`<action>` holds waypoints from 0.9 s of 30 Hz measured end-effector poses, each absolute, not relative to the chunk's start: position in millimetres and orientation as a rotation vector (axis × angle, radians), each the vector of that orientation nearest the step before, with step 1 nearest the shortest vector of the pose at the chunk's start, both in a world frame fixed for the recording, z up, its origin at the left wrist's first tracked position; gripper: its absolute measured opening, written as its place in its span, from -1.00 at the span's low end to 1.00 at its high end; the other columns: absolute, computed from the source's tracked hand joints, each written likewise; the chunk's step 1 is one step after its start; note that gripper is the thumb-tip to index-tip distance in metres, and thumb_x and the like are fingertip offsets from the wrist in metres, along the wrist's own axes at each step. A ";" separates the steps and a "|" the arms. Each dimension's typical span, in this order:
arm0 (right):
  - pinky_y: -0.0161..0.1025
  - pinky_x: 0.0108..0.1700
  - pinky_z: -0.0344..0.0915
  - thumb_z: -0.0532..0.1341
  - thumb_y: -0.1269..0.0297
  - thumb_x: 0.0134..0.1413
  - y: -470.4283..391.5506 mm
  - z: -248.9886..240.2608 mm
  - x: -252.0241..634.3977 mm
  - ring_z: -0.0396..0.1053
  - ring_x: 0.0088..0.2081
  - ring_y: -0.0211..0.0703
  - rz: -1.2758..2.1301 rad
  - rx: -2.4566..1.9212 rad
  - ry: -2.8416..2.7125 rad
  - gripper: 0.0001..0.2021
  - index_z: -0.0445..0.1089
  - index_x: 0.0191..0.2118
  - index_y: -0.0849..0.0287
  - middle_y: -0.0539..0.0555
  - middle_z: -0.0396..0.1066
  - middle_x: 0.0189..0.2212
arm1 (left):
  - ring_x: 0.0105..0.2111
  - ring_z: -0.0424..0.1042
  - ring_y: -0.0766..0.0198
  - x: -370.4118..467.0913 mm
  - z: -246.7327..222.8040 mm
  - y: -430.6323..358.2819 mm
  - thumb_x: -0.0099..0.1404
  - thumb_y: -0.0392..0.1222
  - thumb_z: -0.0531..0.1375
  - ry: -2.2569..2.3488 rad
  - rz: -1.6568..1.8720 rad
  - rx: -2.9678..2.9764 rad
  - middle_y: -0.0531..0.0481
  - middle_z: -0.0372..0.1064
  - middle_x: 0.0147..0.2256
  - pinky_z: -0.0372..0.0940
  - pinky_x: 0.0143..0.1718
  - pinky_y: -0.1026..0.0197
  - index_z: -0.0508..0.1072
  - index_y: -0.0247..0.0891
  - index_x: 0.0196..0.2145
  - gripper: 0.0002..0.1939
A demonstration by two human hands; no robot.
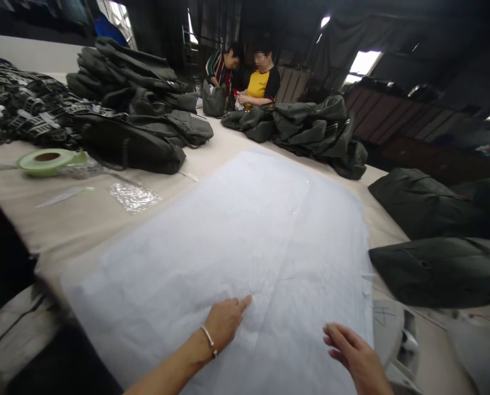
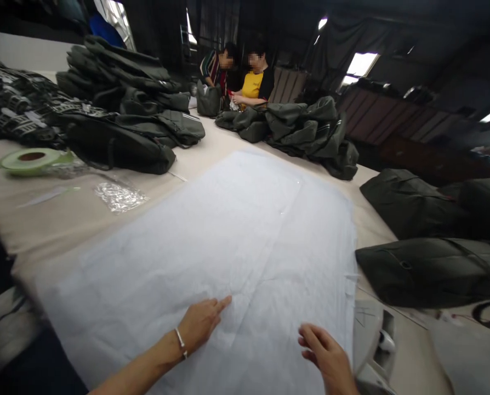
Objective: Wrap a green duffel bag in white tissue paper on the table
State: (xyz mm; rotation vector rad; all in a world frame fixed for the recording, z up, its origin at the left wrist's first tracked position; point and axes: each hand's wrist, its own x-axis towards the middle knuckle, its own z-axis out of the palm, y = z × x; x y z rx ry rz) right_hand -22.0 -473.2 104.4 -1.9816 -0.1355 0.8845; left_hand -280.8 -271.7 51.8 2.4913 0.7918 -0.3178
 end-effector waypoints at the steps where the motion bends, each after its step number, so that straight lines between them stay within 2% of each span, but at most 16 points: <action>1: -0.21 -0.28 0.48 0.35 -0.14 -0.32 -434.2 109.8 -29.7 0.51 -0.25 0.01 0.976 -1.965 -0.298 -0.52 0.48 -0.34 0.16 0.15 0.53 -0.31 | -0.19 0.46 0.11 -280.6 52.0 -271.7 0.30 -0.36 0.02 0.792 -0.319 2.487 -0.10 0.44 -0.15 0.37 -0.22 0.12 0.08 -0.10 0.27 -0.40; 3: -0.29 -0.24 0.44 0.22 -0.13 -0.08 -360.9 114.6 -42.0 0.49 -0.24 -0.13 1.142 -1.994 -0.614 -0.56 0.45 -0.28 0.19 0.11 0.52 -0.29 | -0.20 0.47 0.10 -280.1 51.5 -271.9 0.29 -0.37 0.03 0.792 -0.315 2.479 -0.10 0.44 -0.16 0.37 -0.24 0.12 0.10 -0.09 0.26 -0.40; 5: -0.34 -0.33 0.39 0.20 -0.04 -0.01 -303.8 109.9 -46.8 0.48 -0.31 -0.20 1.224 -2.043 -0.742 -0.64 0.42 -0.33 0.20 0.09 0.52 -0.34 | -0.21 0.46 0.11 -279.7 49.6 -272.1 0.28 -0.38 0.04 0.790 -0.305 2.472 -0.09 0.44 -0.17 0.37 -0.25 0.14 0.10 -0.06 0.25 -0.39; 8: -0.35 -0.49 0.30 0.26 0.10 0.00 -253.6 89.6 -41.9 0.41 -0.51 -0.27 1.287 -2.243 -0.813 -0.74 0.38 -0.47 0.22 0.03 0.46 -0.55 | -0.21 0.45 0.12 -279.3 44.1 -273.4 0.27 -0.41 0.05 0.783 -0.285 2.460 -0.09 0.42 -0.17 0.37 -0.24 0.15 0.09 -0.05 0.24 -0.38; 10: -0.33 -0.52 0.28 0.28 0.14 0.03 -237.6 75.5 -35.7 0.34 -0.60 -0.30 1.320 -2.420 -0.869 -0.74 0.35 -0.51 0.23 -0.05 0.38 -0.64 | -0.20 0.45 0.11 -279.3 39.5 -274.7 0.28 -0.41 0.04 0.784 -0.261 2.454 -0.10 0.42 -0.17 0.37 -0.23 0.13 0.09 -0.06 0.24 -0.39; 12: -0.29 -0.49 0.30 0.30 0.15 0.02 -229.5 66.9 -29.9 0.33 -0.61 -0.29 1.339 -2.569 -0.937 -0.73 0.36 -0.52 0.23 -0.06 0.36 -0.67 | -0.20 0.44 0.10 -279.4 35.4 -276.4 0.30 -0.41 0.03 0.788 -0.239 2.449 -0.11 0.41 -0.18 0.38 -0.23 0.11 0.09 -0.06 0.24 -0.40; 15: -0.20 -0.39 0.33 0.35 0.09 -0.10 -227.1 65.3 -22.2 0.44 -0.50 -0.11 1.235 -2.744 -1.047 -0.68 0.37 -0.59 0.24 0.09 0.40 -0.66 | -0.20 0.45 0.09 -279.3 32.0 -278.4 0.30 -0.41 0.03 0.787 -0.202 2.443 -0.11 0.42 -0.18 0.38 -0.22 0.09 0.09 -0.06 0.24 -0.40; 18: -0.11 -0.27 0.32 0.38 -0.05 -0.24 -235.8 71.4 -15.2 0.49 -0.29 0.13 0.994 -2.854 -1.121 -0.61 0.40 -0.56 0.23 0.27 0.48 -0.52 | -0.19 0.45 0.08 -279.1 34.4 -278.2 0.31 -0.41 0.01 0.797 -0.193 2.445 -0.12 0.43 -0.16 0.40 -0.21 0.08 0.11 -0.09 0.25 -0.42; 20: -0.09 -0.25 0.32 0.35 -0.12 -0.24 -246.1 77.2 -11.9 0.48 -0.25 0.16 0.890 -2.860 -1.139 -0.57 0.43 -0.50 0.22 0.29 0.51 -0.44 | -0.18 0.46 0.05 -279.8 39.6 -276.5 0.31 -0.42 0.01 0.794 -0.220 2.439 -0.14 0.43 -0.14 0.41 -0.21 0.05 0.10 -0.11 0.25 -0.42; 22: -0.08 -0.24 0.34 0.22 -0.21 -0.10 -256.5 83.2 -11.6 0.48 -0.27 0.13 0.796 -2.837 -1.135 -0.51 0.46 -0.42 0.22 0.28 0.52 -0.38 | -0.18 0.46 0.02 -282.1 47.3 -273.6 0.30 -0.39 0.05 0.765 -0.243 2.419 -0.15 0.44 -0.13 0.42 -0.21 0.02 0.07 -0.14 0.27 -0.40; 24: -0.05 -0.10 0.33 -0.04 -0.22 0.13 -262.9 86.0 -16.2 0.46 -0.12 0.11 0.634 -2.787 -1.140 -0.40 0.46 -0.16 0.23 0.31 0.51 -0.16 | -0.18 0.47 0.01 -286.2 55.8 -269.8 0.30 -0.33 0.10 0.720 -0.224 2.406 -0.14 0.44 -0.14 0.42 -0.21 0.01 0.07 -0.15 0.27 -0.39; 25: -0.03 0.04 0.27 -0.15 -0.17 0.21 -263.9 84.7 -20.6 0.37 0.04 0.10 0.535 -2.753 -1.151 -0.36 0.37 0.02 0.24 0.31 0.41 0.03 | -0.18 0.46 0.02 -288.6 59.7 -267.8 0.31 -0.30 0.10 0.695 -0.198 2.408 -0.12 0.45 -0.14 0.42 -0.20 0.02 0.09 -0.15 0.26 -0.42; 27: -0.02 0.28 -0.03 -0.25 -0.07 0.27 -261.3 74.1 -32.6 -0.01 0.32 0.01 0.322 -2.653 -1.232 -0.35 0.06 0.28 0.25 0.23 0.04 0.31 | -0.17 0.45 0.06 -293.6 64.5 -263.9 0.33 -0.29 0.10 0.658 -0.120 2.437 -0.08 0.44 -0.14 0.40 -0.17 0.04 0.17 -0.12 0.20 -0.50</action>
